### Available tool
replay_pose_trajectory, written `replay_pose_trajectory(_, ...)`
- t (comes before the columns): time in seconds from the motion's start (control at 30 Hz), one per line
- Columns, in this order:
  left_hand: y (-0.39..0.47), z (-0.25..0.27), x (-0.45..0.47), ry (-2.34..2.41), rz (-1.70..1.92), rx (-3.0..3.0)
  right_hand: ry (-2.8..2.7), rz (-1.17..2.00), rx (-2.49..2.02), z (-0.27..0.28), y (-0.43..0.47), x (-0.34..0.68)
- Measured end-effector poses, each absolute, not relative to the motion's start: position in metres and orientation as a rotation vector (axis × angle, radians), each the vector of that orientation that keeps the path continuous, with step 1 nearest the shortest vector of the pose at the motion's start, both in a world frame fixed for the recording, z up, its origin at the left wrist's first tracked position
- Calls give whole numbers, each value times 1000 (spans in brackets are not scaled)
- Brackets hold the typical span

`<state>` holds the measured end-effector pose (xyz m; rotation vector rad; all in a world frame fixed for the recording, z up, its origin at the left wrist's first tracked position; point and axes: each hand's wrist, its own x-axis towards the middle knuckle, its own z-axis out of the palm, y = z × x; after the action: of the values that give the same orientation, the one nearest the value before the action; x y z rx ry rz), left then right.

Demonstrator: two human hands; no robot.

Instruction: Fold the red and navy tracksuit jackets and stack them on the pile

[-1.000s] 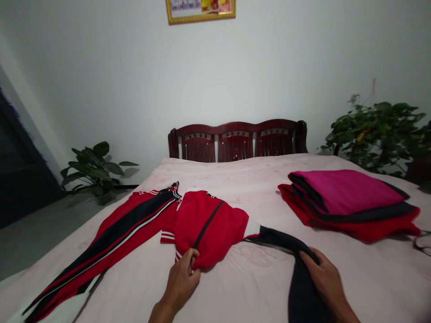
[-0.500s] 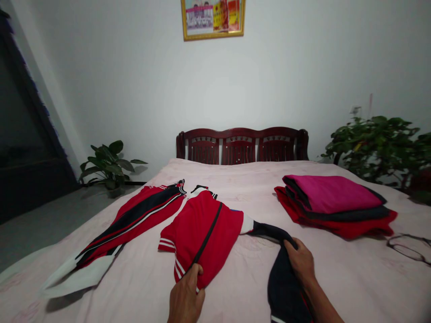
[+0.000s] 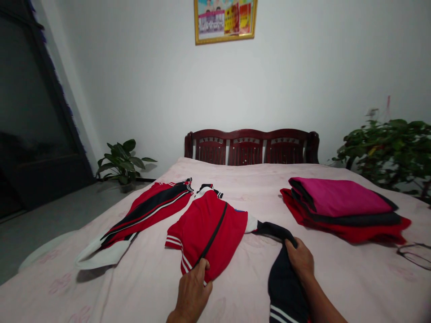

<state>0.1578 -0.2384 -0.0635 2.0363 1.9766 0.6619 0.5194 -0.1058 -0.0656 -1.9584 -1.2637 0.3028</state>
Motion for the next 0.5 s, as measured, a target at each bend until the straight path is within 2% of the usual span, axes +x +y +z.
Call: replay_pose_trajectory(0.5,-233,-62,158,1972,617,1987,-1267,307,-1962,-66,-103,522)
